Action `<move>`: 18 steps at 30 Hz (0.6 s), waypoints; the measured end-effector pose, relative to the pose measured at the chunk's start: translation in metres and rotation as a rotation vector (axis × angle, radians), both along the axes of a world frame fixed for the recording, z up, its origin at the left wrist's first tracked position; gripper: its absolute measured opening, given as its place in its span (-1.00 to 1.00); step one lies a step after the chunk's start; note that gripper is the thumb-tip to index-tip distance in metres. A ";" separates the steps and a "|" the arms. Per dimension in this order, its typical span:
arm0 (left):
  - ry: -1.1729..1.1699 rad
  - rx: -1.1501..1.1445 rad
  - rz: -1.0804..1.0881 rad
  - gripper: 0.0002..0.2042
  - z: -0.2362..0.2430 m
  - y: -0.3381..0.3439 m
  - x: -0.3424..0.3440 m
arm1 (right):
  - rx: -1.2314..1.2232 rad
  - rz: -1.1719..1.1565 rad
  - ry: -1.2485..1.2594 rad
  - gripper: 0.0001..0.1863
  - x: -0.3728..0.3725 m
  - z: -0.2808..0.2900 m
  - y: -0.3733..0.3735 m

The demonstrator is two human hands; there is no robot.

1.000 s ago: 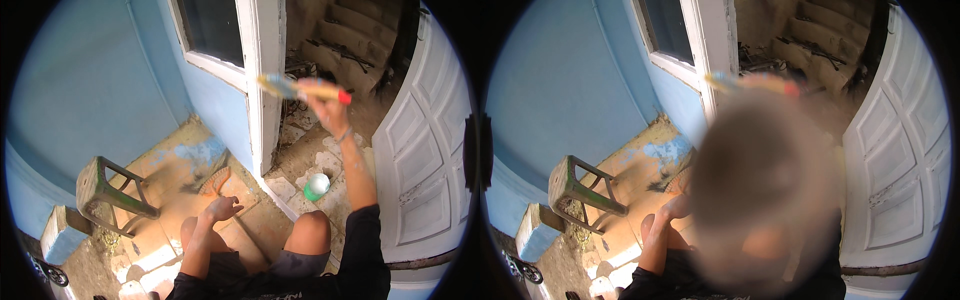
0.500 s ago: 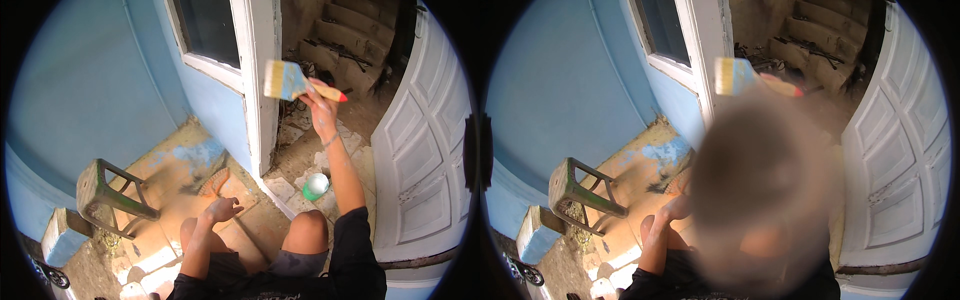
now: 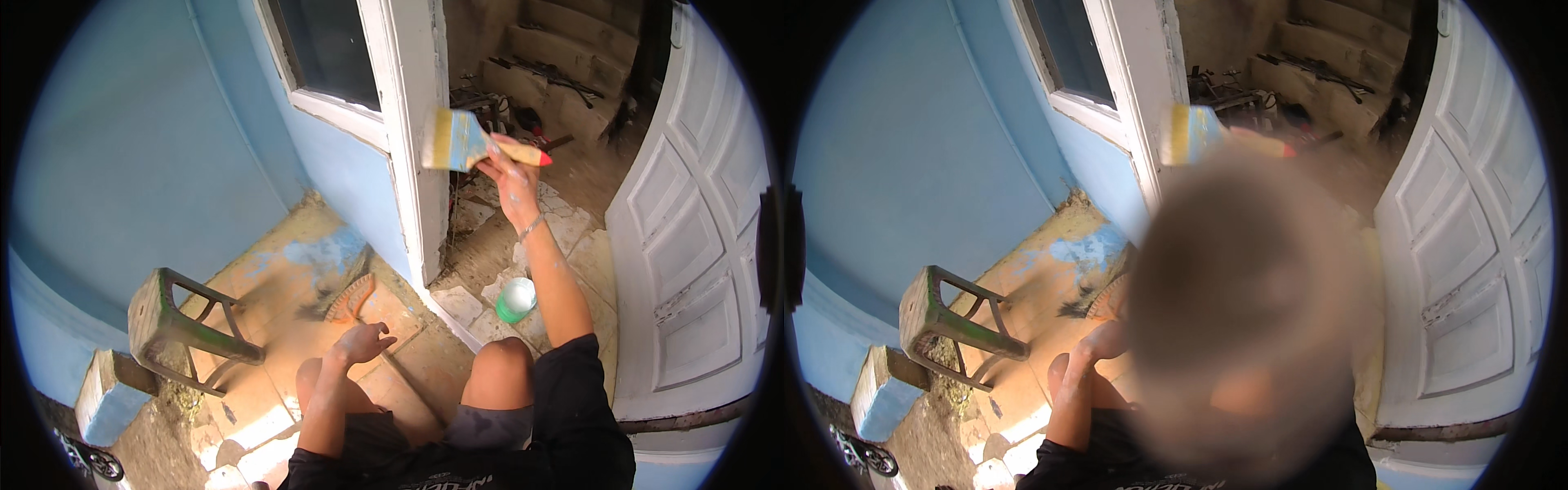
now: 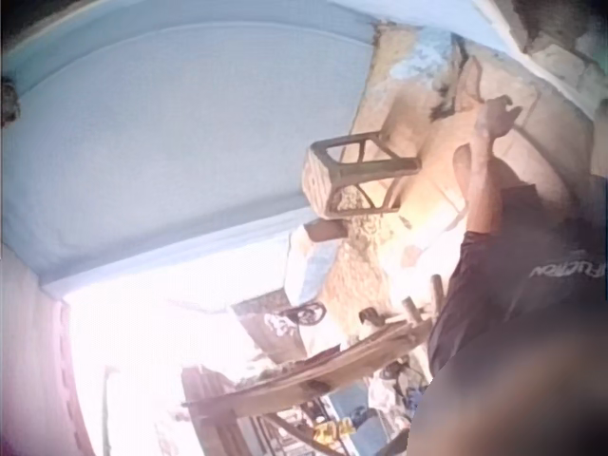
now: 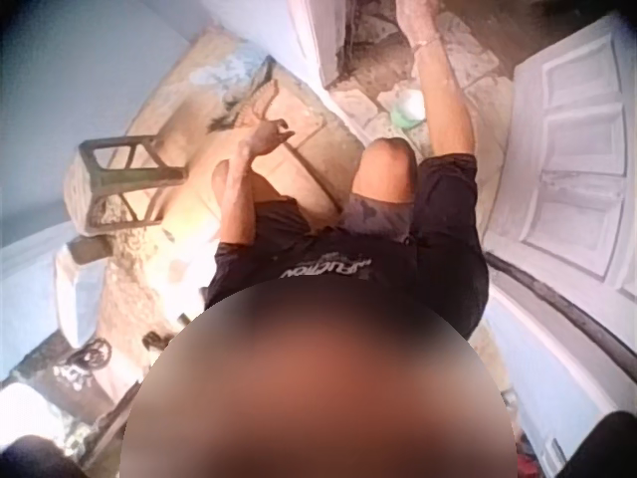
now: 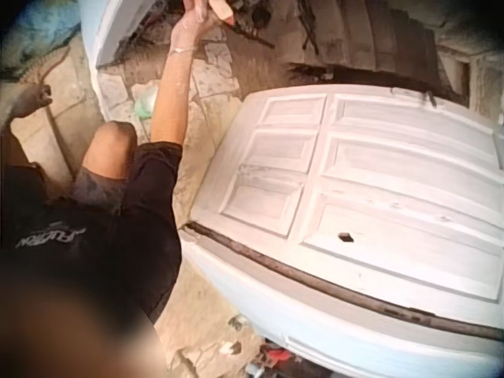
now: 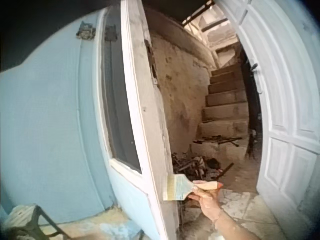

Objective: The person paints a white door frame using a paintbrush and a small container of white paint. They repeatedly dip the brush into the container and apply paint to the vertical and horizontal sections of the frame, occasionally kneeling to reach lower areas.

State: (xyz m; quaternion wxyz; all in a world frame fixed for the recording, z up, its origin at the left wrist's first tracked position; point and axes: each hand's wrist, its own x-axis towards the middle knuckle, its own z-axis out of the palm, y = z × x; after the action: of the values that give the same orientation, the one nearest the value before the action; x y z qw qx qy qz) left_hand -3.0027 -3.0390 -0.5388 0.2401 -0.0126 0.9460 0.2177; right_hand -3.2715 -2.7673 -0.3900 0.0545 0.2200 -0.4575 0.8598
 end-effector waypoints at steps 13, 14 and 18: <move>-0.023 -0.026 -0.004 -0.47 0.006 0.003 0.002 | 0.116 -0.085 -0.054 -0.64 -0.007 0.035 0.013; -0.042 -0.049 -0.019 -0.47 0.006 0.003 0.001 | 0.062 -0.062 0.025 -0.64 -0.007 0.035 0.019; -0.021 -0.039 -0.008 -0.47 0.001 0.002 -0.005 | -0.224 0.006 0.311 -0.65 -0.039 0.080 0.016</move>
State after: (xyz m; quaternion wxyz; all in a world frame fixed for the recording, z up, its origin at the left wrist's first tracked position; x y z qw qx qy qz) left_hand -3.0074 -3.0366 -0.5381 0.2504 -0.0155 0.9475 0.1980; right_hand -3.3103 -2.7512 -0.3104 0.1461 0.3440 -0.3445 0.8612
